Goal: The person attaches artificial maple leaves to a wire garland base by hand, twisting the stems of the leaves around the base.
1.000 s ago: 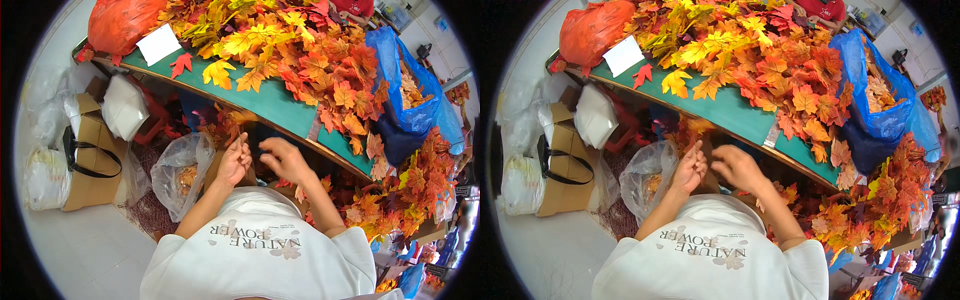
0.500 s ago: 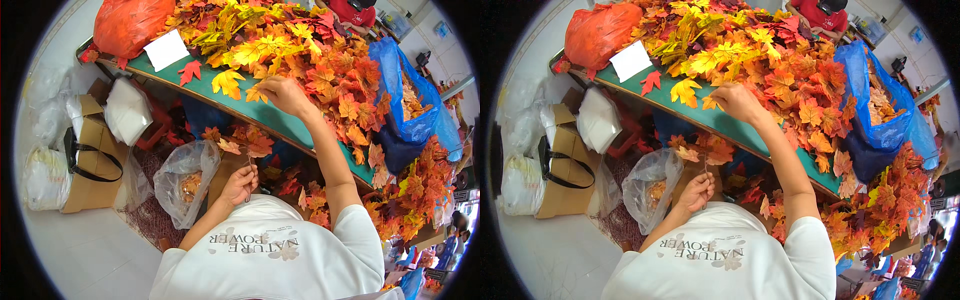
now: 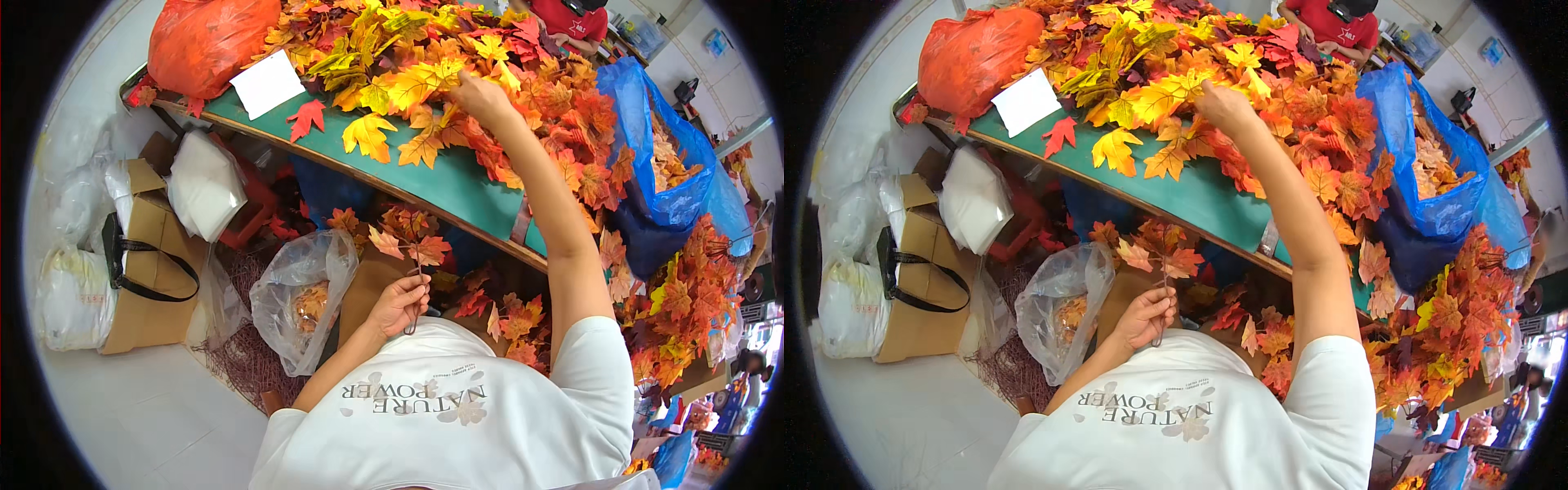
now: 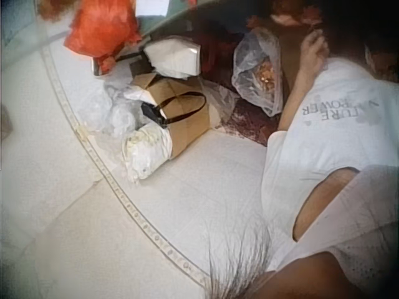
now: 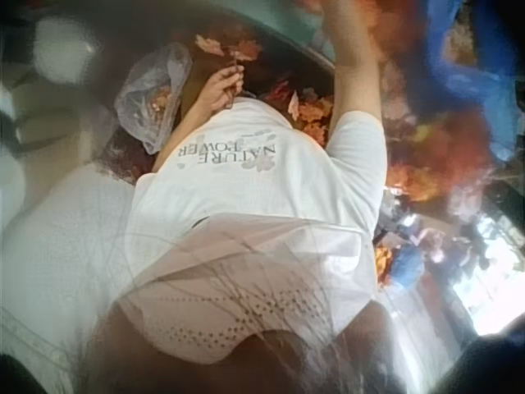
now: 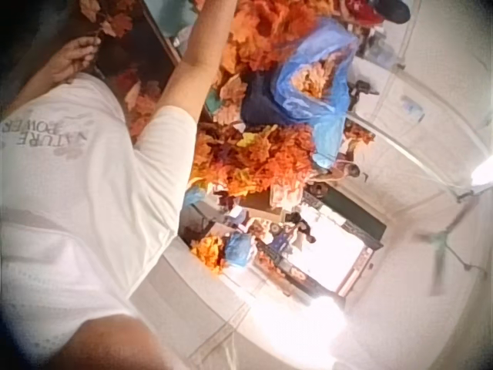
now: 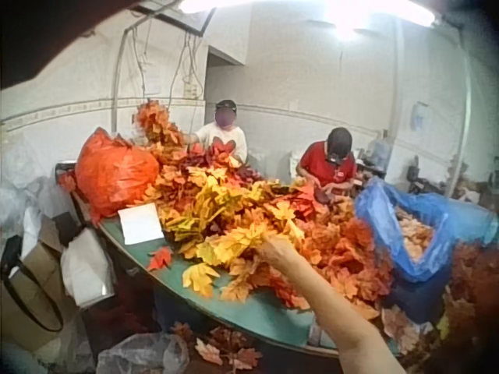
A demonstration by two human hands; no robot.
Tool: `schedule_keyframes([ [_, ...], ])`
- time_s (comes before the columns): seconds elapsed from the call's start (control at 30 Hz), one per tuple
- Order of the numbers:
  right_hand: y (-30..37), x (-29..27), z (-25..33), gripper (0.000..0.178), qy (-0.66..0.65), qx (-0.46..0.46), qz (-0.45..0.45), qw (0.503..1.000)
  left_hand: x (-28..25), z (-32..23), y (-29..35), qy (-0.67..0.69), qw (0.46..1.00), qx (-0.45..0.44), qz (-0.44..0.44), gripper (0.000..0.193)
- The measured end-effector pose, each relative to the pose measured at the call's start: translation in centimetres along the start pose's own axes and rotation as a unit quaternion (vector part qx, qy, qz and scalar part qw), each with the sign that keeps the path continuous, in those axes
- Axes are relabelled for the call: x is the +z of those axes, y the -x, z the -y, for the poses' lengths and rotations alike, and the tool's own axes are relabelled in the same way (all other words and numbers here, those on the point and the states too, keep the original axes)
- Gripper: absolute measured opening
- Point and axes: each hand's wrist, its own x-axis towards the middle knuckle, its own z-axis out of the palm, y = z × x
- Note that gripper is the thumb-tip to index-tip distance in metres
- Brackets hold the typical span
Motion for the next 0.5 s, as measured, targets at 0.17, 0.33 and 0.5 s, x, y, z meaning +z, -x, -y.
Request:
schedule_keyframes([
  [0.17, 3.3, 0.0, -2.7, 0.009, 0.072, 0.02, -0.1, 0.992, 0.2, 0.0, 0.2, -0.003, 1.0, 0.001, -0.018, 0.022],
  [0.33, 8.7, -1.9, -8.3, 0.011, -0.198, 0.199, -0.448, 0.849, 2.1, -0.2, -0.7, -0.017, 0.999, 0.027, -0.012, 0.021],
  [0.5, 15.6, -2.5, -2.3, 0.017, -0.63, 0.226, -0.35, 0.655, 6.4, -1.1, -1.7, -0.077, 0.986, 0.142, -0.052, 0.023],
])
